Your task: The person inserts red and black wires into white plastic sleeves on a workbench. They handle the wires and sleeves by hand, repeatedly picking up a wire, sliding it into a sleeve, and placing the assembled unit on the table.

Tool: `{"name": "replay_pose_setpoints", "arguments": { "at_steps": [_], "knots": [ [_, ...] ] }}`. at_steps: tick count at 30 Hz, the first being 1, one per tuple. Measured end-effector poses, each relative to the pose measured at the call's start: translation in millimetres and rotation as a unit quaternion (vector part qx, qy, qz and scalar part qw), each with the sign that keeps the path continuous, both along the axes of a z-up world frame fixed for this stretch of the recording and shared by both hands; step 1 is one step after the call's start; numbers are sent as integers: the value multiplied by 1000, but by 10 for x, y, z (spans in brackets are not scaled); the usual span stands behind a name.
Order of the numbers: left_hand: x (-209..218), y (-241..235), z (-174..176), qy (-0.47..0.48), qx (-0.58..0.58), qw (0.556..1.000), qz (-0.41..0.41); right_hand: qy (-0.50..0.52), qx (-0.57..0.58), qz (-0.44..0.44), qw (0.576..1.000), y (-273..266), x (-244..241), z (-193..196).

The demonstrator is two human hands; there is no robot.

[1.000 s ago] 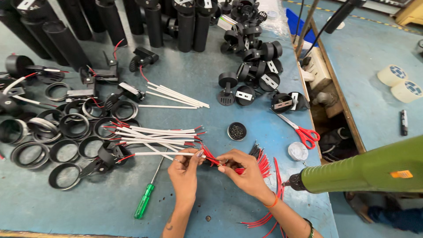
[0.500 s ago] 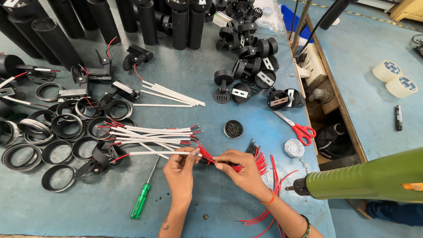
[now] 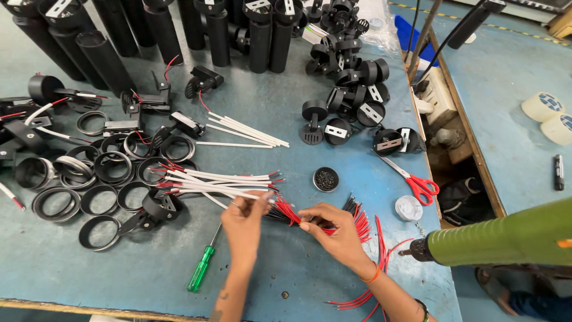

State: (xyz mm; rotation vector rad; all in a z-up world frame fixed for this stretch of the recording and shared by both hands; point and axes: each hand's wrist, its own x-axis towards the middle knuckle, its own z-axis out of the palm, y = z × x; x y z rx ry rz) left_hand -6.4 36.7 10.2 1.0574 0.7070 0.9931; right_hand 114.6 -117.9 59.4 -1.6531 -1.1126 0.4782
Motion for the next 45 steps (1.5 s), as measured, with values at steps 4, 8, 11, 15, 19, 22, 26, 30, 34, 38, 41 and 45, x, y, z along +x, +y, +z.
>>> {"name": "replay_pose_setpoints", "arguments": {
  "at_steps": [4,8,11,15,19,22,26,30,34,38,41,45],
  "knots": [
    [-95,362,102,54,-78,995,-20,-129,14,-33,991,-1,-30,40],
    [-247,518,205,103,-115,985,-77,-332,-15,-42,942,4,-55,69],
    [-313,481,231,146,-109,980,-86,-326,-70,-30,942,12,-53,32],
    [-307,470,239,61,-93,990,-89,-328,-88,-20,940,13,-29,-28],
    [-279,527,227,96,-39,994,-26,-309,-74,-30,948,-3,-15,-44],
    [-295,521,207,180,22,983,20,-285,-52,-47,956,-14,-11,-23],
    [-287,316,131,174,47,984,-3,-254,-14,-62,965,-11,3,34],
    [-181,0,5,146,36,984,-96,-218,4,-72,973,3,-18,56],
    [-119,-131,-43,105,65,985,-116,-217,-3,-63,974,17,-46,63],
    [-148,-139,13,59,124,985,-102,-212,-9,-57,976,43,-55,72],
    [-165,-155,52,111,142,981,-69,-205,-19,-61,977,54,-56,50],
    [-198,-181,136,146,178,972,-45,-201,-12,-80,976,67,-50,19]
  ]
}}
